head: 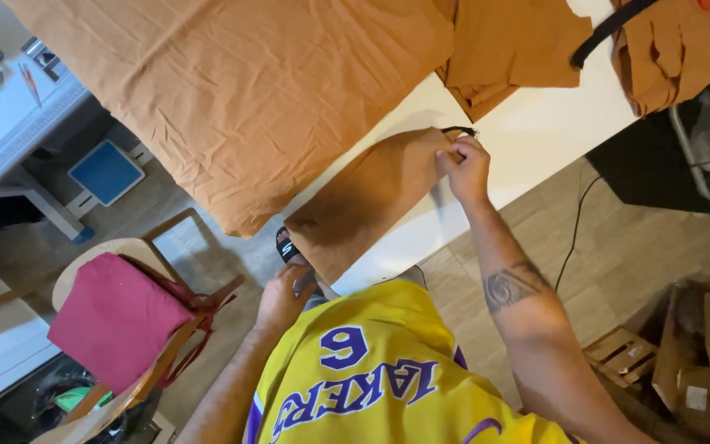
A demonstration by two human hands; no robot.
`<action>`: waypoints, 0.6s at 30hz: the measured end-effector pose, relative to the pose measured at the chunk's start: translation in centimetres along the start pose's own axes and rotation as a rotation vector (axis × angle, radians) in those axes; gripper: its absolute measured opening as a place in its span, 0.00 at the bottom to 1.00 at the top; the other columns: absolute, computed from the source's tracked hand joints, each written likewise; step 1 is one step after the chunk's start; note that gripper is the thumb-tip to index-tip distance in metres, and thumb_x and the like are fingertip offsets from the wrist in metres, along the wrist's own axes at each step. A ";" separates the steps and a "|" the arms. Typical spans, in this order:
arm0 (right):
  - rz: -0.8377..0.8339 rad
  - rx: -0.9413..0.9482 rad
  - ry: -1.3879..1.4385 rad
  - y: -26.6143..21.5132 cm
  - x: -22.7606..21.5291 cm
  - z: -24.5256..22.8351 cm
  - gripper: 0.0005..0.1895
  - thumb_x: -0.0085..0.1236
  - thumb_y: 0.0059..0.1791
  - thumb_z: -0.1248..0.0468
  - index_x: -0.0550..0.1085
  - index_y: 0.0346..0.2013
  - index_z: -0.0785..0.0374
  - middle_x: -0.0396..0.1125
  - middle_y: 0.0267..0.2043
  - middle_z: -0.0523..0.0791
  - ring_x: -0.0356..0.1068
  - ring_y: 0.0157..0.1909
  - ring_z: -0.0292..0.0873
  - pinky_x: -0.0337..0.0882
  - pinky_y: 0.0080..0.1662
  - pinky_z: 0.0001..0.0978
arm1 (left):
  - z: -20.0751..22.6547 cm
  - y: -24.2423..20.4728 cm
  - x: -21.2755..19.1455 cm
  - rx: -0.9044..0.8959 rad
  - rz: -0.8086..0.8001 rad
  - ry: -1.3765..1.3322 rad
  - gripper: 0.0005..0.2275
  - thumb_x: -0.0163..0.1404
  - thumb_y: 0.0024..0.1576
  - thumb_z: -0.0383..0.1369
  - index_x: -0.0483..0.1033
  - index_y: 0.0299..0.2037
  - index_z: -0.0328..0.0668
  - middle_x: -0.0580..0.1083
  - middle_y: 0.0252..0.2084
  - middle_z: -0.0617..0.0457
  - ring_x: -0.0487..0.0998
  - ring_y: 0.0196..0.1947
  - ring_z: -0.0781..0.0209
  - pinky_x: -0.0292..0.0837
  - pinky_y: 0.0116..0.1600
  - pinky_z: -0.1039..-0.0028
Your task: Attaching a zipper to a fabric panel using an industrial sewing machine
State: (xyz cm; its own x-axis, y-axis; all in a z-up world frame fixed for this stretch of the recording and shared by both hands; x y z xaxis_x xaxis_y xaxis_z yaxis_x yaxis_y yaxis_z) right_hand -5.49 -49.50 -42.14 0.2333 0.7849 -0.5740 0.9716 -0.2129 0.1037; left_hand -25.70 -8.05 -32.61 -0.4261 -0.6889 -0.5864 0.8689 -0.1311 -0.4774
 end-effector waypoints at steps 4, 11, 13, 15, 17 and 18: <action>-0.187 -0.209 0.124 -5.1 -4.1 -14.2 0.10 0.73 0.44 0.66 0.77 0.26 0.67 0.71 0.35 0.51 0.70 0.35 0.51 0.70 0.39 0.37 | 1.8 2.5 -0.7 -0.178 -0.037 -0.918 0.21 0.62 0.53 0.26 0.76 0.58 0.36 0.80 0.49 0.43 0.82 0.52 0.52 0.76 0.57 0.64; -0.646 -0.573 0.399 -12.5 -6.7 -31.4 0.08 0.72 0.41 0.58 0.80 0.23 0.53 0.70 0.16 0.39 0.69 0.19 0.38 0.67 0.31 0.26 | 11.0 1.3 -10.7 0.633 -0.164 -0.617 0.57 0.73 0.38 0.50 0.52 0.75 0.35 0.56 0.75 0.33 0.51 0.75 0.33 0.45 0.76 0.47; -0.713 -0.631 0.416 -13.5 -7.0 -34.4 0.08 0.71 0.41 0.58 0.79 0.23 0.53 0.72 0.19 0.40 0.73 0.22 0.41 0.68 0.32 0.29 | 11.6 -0.4 -11.8 0.634 -0.248 -0.663 0.57 0.74 0.35 0.46 0.55 0.74 0.35 0.60 0.73 0.33 0.57 0.73 0.33 0.49 0.75 0.48; -0.781 -0.582 0.520 -14.6 -6.9 -36.8 0.09 0.71 0.41 0.62 0.77 0.19 0.56 0.69 0.17 0.40 0.70 0.18 0.40 0.67 0.27 0.27 | 11.8 -2.0 -12.9 0.587 -0.255 -0.725 0.51 0.73 0.36 0.49 0.62 0.71 0.38 0.69 0.68 0.44 0.65 0.71 0.50 0.54 0.75 0.58; -0.767 -0.569 0.554 -14.9 -5.7 -39.5 0.10 0.70 0.42 0.62 0.77 0.20 0.59 0.69 0.22 0.43 0.69 0.21 0.41 0.70 0.29 0.29 | 10.2 -3.5 -13.4 0.627 -0.271 -0.878 0.35 0.75 0.37 0.41 0.69 0.52 0.38 0.74 0.53 0.48 0.72 0.55 0.57 0.65 0.60 0.66; -0.741 -0.537 0.593 -15.1 -5.2 -40.8 0.11 0.69 0.43 0.63 0.76 0.21 0.61 0.69 0.27 0.47 0.69 0.25 0.43 0.72 0.31 0.32 | 9.5 -4.3 -13.6 0.657 -0.309 -1.028 0.20 0.76 0.37 0.33 0.77 0.33 0.39 0.80 0.38 0.53 0.78 0.39 0.65 0.76 0.44 0.73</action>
State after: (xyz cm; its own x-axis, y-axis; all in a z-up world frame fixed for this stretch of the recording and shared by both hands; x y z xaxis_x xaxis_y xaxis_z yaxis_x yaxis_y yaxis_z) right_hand -19.74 -26.63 -7.62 -0.5749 0.7999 -0.1721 0.7363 0.5975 0.3175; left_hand -21.23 -4.90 -16.43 -0.4977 -0.7633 0.4119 0.8550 -0.5117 0.0848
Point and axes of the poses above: each hand's wrist, its own y-axis towards the middle knuckle, its own x-axis out of the palm, z = x × y, the point moved 4 cm from there along y, towards the middle knuckle
